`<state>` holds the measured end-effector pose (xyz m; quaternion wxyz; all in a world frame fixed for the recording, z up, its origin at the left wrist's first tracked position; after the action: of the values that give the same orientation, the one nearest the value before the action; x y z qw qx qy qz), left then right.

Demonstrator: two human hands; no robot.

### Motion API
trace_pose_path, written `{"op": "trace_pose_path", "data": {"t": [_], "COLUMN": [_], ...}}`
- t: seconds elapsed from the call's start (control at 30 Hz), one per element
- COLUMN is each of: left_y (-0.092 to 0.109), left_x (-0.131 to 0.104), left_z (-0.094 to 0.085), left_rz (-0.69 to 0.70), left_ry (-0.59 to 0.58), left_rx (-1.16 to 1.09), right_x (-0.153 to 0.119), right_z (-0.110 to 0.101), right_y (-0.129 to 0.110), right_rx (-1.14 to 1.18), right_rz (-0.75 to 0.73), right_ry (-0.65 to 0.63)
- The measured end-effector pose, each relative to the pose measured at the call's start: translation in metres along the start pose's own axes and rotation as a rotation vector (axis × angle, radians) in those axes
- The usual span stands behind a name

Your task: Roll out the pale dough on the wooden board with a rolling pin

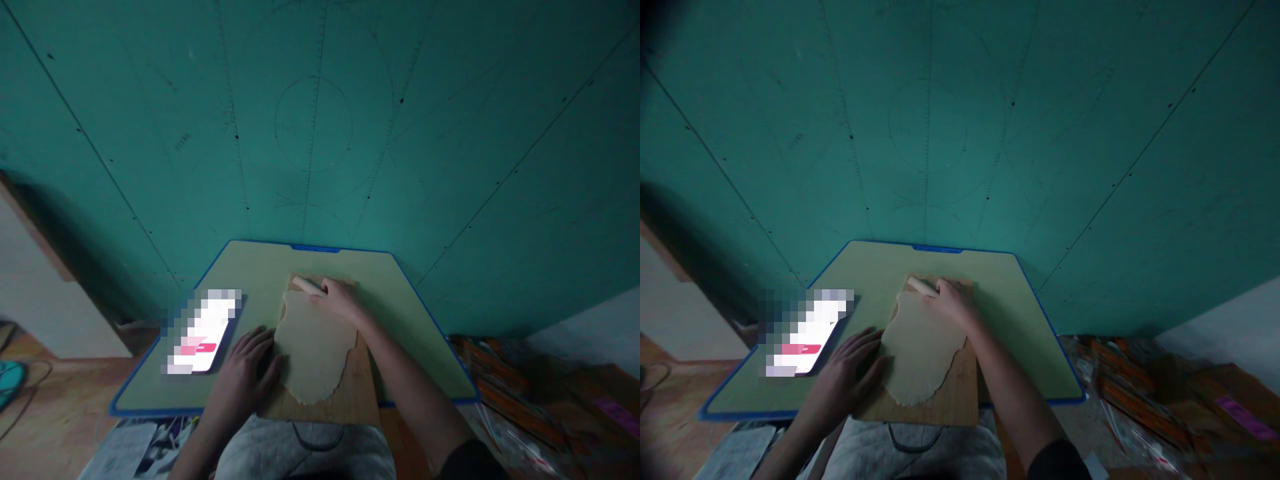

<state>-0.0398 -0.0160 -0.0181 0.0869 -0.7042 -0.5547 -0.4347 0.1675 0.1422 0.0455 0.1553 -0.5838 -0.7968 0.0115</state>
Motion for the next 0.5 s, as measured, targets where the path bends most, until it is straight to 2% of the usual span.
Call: {"op": "trace_pose_path", "data": {"t": [0.23, 0.5], "left_y": [0.0017, -0.0003], "left_x": [0.0034, 0.001], "left_z": [-0.0033, -0.0004], "left_rz": [0.047, -0.001], "left_ry": [-0.006, 0.002], "left_rx": [0.005, 0.003], "right_x": [-0.0037, -0.0087], "right_z": [-0.0047, -0.0086], "right_y": [-0.0025, -0.0027], "right_rx": [-0.063, -0.09], "right_rz": [-0.024, -0.035], "right_ry": [0.031, 0.026]}}
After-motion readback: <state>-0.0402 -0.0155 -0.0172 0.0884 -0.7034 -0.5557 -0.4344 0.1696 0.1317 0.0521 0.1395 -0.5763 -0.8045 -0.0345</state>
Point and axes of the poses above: each hand's wrist, its own x-axis towards the middle knuckle, its own z-axis out of the palm, y = z × x, the point moved 2 cm from there along x, towards the middle knuckle, and after that the axes turned 15 degrees about y, right-handed, at the moved point
